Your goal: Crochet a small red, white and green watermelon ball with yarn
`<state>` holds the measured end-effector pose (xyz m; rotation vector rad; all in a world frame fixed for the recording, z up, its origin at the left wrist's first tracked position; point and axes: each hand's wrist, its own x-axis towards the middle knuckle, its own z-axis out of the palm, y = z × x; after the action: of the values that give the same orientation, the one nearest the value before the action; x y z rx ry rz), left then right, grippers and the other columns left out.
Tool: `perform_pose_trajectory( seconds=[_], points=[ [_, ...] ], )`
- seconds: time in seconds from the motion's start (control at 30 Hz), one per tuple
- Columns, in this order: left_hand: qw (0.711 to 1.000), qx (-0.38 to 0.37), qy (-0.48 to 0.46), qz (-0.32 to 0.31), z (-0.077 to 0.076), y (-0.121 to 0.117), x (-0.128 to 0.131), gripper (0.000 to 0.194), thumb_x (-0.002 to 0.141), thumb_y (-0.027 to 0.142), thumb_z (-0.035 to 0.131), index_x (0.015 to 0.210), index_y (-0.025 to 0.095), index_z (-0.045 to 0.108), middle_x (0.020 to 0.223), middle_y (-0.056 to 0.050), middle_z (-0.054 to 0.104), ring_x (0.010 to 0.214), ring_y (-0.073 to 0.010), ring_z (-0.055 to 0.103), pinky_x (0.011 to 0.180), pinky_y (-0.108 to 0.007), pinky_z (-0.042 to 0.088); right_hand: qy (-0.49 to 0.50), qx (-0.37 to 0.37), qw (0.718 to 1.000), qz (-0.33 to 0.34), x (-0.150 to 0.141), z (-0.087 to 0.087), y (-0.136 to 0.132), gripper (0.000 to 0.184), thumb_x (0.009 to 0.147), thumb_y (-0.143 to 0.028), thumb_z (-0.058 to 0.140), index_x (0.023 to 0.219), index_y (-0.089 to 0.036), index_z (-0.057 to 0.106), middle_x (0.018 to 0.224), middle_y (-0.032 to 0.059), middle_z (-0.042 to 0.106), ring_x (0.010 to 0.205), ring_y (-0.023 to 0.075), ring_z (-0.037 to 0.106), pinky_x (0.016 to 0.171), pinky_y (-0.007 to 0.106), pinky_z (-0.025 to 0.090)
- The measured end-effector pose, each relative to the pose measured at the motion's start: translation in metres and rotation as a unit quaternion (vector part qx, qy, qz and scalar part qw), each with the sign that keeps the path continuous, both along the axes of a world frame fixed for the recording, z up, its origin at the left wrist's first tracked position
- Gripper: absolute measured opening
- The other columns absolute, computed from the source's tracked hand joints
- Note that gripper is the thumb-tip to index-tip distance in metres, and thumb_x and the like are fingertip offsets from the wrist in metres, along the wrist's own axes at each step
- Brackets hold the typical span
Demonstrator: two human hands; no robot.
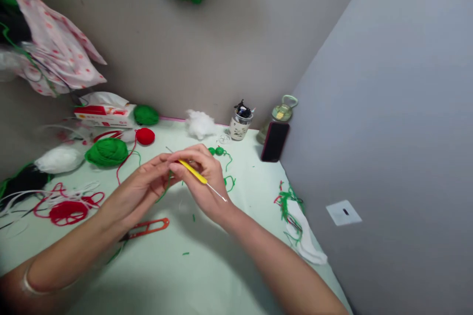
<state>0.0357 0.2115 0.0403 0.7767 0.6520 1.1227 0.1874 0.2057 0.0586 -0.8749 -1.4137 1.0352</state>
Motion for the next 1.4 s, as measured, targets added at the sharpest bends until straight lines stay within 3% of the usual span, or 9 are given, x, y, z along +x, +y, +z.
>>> perform_pose_trajectory(
  seconds=[0.2, 0.4, 0.47, 0.63, 0.8, 0.93, 1.07, 1.23, 1.4],
  points=[
    [0.980, 0.086, 0.163, 0.072, 0.013, 0.025, -0.043, 0.010, 0.086, 0.030, 0.077, 0.082, 0.023, 0.071, 0.085, 0.002, 0.065, 0.087, -0.0160, 0.059, 0.087, -0.030, 0.046, 0.133, -0.154, 0.964, 0.169, -0.024, 0.003, 0.056, 0.010, 0.071, -0.025, 0.085, 0.074, -0.024, 0.075, 0.077, -0.0031, 0.067, 0.071, 0.0112, 0.057, 0.067, 0.025, 0.048],
    [0.820, 0.321, 0.413, 0.232, 0.027, 0.000, -0.068, 0.014, 0.081, 0.010, 0.066, 0.079, 0.022, 0.061, 0.094, -0.001, 0.069, 0.097, -0.0211, 0.061, 0.094, -0.036, 0.040, 0.190, -0.258, 0.915, 0.244, -0.046, 0.008, 0.037, 0.011, 0.068, -0.019, 0.083, 0.069, -0.022, 0.073, 0.076, -0.0042, 0.063, 0.067, 0.0078, 0.054, 0.063, 0.020, 0.045],
    [0.854, 0.283, 0.368, 0.236, 0.024, -0.011, -0.071, 0.017, 0.080, 0.008, 0.064, 0.078, 0.022, 0.056, 0.093, -0.001, 0.068, 0.094, -0.0198, 0.061, 0.091, -0.035, 0.041, 0.201, -0.262, 0.913, 0.241, -0.055, 0.005, 0.024, 0.011, 0.068, -0.017, 0.083, 0.068, -0.022, 0.073, 0.076, -0.0036, 0.063, 0.070, 0.0084, 0.054, 0.065, 0.020, 0.045],
    [0.992, 0.054, 0.110, 0.035, 0.019, -0.040, -0.082, 0.012, 0.087, 0.019, 0.065, 0.082, 0.022, 0.054, 0.083, 0.003, 0.060, 0.080, -0.0147, 0.054, 0.078, -0.029, 0.040, 0.229, -0.266, 0.919, 0.178, -0.062, -0.001, -0.011, 0.012, 0.067, -0.017, 0.084, 0.067, -0.022, 0.072, 0.074, -0.0035, 0.061, 0.067, 0.0088, 0.052, 0.062, 0.020, 0.043],
    [0.977, 0.034, -0.041, -0.205, 0.025, -0.058, -0.101, 0.039, 0.084, 0.029, 0.073, 0.121, 0.026, 0.060, 0.080, 0.003, 0.057, 0.091, -0.0180, 0.055, 0.088, -0.031, 0.040, 0.245, -0.251, 0.915, 0.200, -0.050, 0.009, -0.059, 0.011, 0.068, -0.018, 0.085, 0.067, -0.022, 0.074, 0.071, -0.0012, 0.061, 0.068, 0.0122, 0.055, 0.061, 0.024, 0.041],
    [0.956, 0.076, -0.036, -0.279, 0.034, -0.068, -0.118, 0.047, 0.088, 0.033, 0.070, 0.132, 0.028, 0.058, 0.079, 0.004, 0.050, 0.093, -0.0196, 0.059, 0.094, -0.037, 0.044, 0.286, -0.225, 0.910, 0.198, -0.056, 0.012, -0.097, 0.011, 0.069, -0.018, 0.086, 0.068, -0.023, 0.077, 0.069, 0.0001, 0.060, 0.067, 0.0133, 0.055, 0.061, 0.025, 0.039],
    [0.943, 0.175, 0.212, -0.187, 0.036, -0.064, -0.140, 0.038, 0.087, 0.030, 0.069, 0.125, 0.033, 0.063, 0.075, 0.006, 0.044, 0.074, -0.0159, 0.053, 0.080, -0.033, 0.046, 0.337, -0.227, 0.894, 0.189, -0.065, 0.006, -0.111, 0.013, 0.066, -0.018, 0.086, 0.065, -0.022, 0.074, 0.063, -0.0017, 0.051, 0.060, 0.0110, 0.043, 0.053, 0.023, 0.032],
    [0.759, 0.250, 0.579, 0.165, 0.019, -0.028, -0.190, 0.023, 0.093, 0.034, 0.055, 0.107, 0.024, 0.071, 0.069, 0.004, 0.046, 0.066, -0.0195, 0.048, 0.068, -0.033, 0.038, 0.414, -0.216, 0.872, 0.150, -0.052, -0.007, -0.097, 0.022, 0.067, -0.017, 0.085, 0.064, -0.022, 0.063, 0.065, -0.0046, 0.039, 0.057, 0.0087, 0.031, 0.048, 0.017, 0.032],
    [0.750, 0.325, 0.573, 0.055, 0.012, -0.023, -0.192, 0.031, 0.085, 0.034, 0.065, 0.115, 0.027, 0.072, 0.108, -0.007, 0.070, 0.105, -0.0319, 0.063, 0.093, -0.043, 0.045, 0.374, -0.250, 0.893, -0.004, -0.046, -0.036, -0.073, 0.026, 0.067, -0.022, 0.090, 0.070, -0.022, 0.063, 0.075, -0.0030, 0.050, 0.063, 0.0075, 0.044, 0.052, 0.015, 0.039]
  ],
)
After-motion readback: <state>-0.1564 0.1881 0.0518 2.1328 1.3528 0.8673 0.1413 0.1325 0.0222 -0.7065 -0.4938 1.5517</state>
